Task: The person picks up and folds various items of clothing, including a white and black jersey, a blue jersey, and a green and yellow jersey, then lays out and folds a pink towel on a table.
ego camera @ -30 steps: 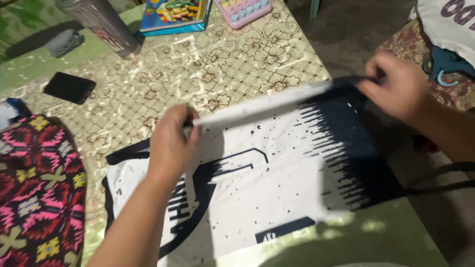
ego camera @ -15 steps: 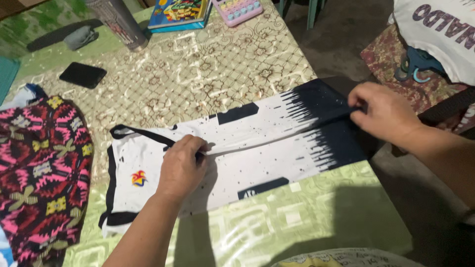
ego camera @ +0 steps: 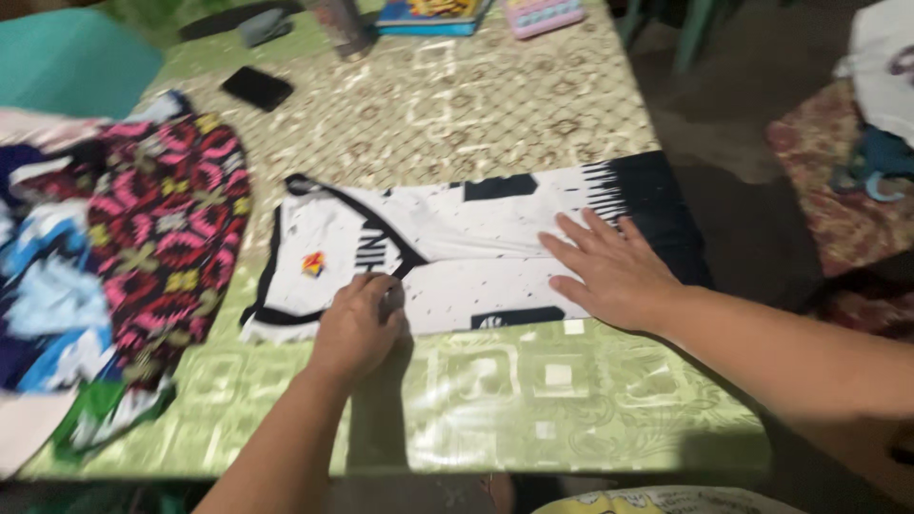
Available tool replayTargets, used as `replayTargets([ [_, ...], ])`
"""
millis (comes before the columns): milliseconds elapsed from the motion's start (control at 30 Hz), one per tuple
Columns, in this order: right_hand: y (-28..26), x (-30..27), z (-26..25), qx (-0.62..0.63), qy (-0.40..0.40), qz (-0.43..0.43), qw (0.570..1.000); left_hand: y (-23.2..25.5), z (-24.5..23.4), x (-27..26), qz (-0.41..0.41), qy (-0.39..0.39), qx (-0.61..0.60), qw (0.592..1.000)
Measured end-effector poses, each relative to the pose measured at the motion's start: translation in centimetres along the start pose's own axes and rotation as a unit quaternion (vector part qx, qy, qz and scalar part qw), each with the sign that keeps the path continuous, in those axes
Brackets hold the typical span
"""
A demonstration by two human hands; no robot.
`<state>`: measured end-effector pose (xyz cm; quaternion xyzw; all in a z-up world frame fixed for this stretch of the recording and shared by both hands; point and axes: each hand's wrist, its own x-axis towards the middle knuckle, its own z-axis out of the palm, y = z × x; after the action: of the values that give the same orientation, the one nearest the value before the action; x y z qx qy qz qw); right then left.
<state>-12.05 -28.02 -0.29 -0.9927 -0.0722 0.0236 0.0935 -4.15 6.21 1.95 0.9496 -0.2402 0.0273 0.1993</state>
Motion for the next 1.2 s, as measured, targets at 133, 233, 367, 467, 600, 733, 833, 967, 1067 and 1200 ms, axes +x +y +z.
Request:
replayTargets([
  [133, -0.9, 0.0, -0.4, 0.005, -0.037, 0.047, 0.998, -3.7, -1.3, -2.5, -0.089, 0.012, 0.105, 0.990],
  [233, -2.2, 0.8, -0.8, 0.017, -0.041, 0.038, 0.998, -6.6, -3.2, -3.8, -0.132, 0.033, 0.133, 0.982],
  [367, -6.2, 3.5, -0.3, 0.032, -0.056, 0.005, 0.998, -9.8, -5.0, -2.2, -0.159, 0.026, 0.111, 0.981],
  [467, -10.1, 6.2, 0.4, 0.050, -0.057, 0.009, 0.997, -12.4, -5.2, 0.5, -0.140, 0.048, 0.022, 0.989],
  [600, -15.5, 10.5, 1.2, 0.096, -0.004, 0.031, 0.995, -15.8, -5.7, 3.6, -0.060, 0.002, -0.029, 0.998],
  [733, -19.5, 16.1, 0.9, 0.103, 0.018, 0.085, 0.991, -16.2, -6.6, 3.3, -0.016, -0.137, -0.082, 0.987],
  [833, -21.4, 20.8, 1.0, 0.090, 0.057, 0.098, 0.989, -16.9, -7.9, 2.7, 0.076, -0.171, -0.046, 0.981],
  [967, -22.5, 26.3, 1.6, 0.107, 0.119, 0.112, 0.981, -18.1, -8.6, 2.1, 0.117, -0.193, -0.068, 0.972],
  [1067, -23.0, 29.1, 1.6, 0.113, 0.049, 0.176, 0.977, -19.2, -8.1, 1.8, 0.158, -0.158, -0.093, 0.970],
  [1200, -23.9, 30.4, 1.6, 0.105, -0.009, 0.203, 0.973, -20.3, -7.0, 2.0, 0.201, -0.128, -0.135, 0.962],
])
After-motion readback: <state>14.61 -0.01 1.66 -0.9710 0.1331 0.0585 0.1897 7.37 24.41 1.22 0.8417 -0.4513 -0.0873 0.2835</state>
